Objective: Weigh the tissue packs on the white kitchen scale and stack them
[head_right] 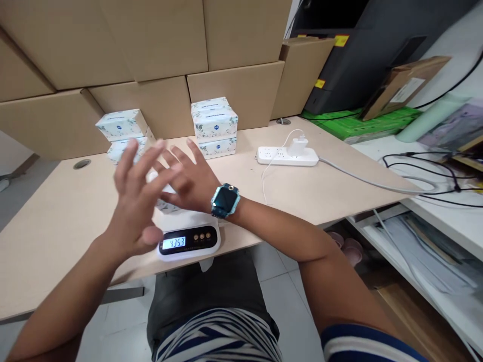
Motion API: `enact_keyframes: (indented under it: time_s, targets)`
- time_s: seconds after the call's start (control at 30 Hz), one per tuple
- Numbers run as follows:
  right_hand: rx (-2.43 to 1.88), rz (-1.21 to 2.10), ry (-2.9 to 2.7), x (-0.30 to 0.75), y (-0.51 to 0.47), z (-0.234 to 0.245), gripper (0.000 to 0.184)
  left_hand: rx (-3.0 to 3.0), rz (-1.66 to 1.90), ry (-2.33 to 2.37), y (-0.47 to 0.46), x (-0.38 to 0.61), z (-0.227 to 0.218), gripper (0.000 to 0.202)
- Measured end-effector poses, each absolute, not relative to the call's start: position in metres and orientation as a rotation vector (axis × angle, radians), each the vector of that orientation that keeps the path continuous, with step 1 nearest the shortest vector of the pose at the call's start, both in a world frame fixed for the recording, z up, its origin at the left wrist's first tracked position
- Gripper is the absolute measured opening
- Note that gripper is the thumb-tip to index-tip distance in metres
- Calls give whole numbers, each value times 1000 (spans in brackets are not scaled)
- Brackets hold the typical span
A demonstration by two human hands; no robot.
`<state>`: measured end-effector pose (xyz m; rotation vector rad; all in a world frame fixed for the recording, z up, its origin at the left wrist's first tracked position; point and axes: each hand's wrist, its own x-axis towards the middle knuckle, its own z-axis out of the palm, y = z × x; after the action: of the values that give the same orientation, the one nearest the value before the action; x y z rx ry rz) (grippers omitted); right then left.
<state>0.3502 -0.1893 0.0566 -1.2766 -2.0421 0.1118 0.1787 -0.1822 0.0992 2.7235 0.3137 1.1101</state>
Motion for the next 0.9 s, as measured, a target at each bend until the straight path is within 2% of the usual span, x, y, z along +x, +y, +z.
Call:
enact_keyframes:
  time_s: [0.13, 0.23, 0.33, 0.47, 0.57, 0.73, 0.9]
  targets:
    - [-1405, -364, -2159, 396, -188, 50, 83, 2572, 1344, 518, -141, 148, 51, 74]
    - [-1335, -491, -2095, 415, -183, 26, 94, 2221, 1283, 769, -124, 143, 16, 84]
    - [-1246, -286, -1935, 421, -179, -2, 104, 1732, 1125, 872, -123, 149, 1, 99]
    - [-1165, 179, -1738, 425, -178, -27, 89, 1447, 1013, 763, -131, 161, -2, 103]
    - [-1138, 312, -1704, 432, -178, -36, 86, 1434, 919, 622, -137, 165, -2, 103]
    - [-1186, 280, -1591, 436, -182, -38, 87, 1412, 830, 541, -142, 165, 1, 105]
    - [-1344, 24, -1553, 425, -192, -31, 86, 1403, 840, 588, -140, 164, 5, 105]
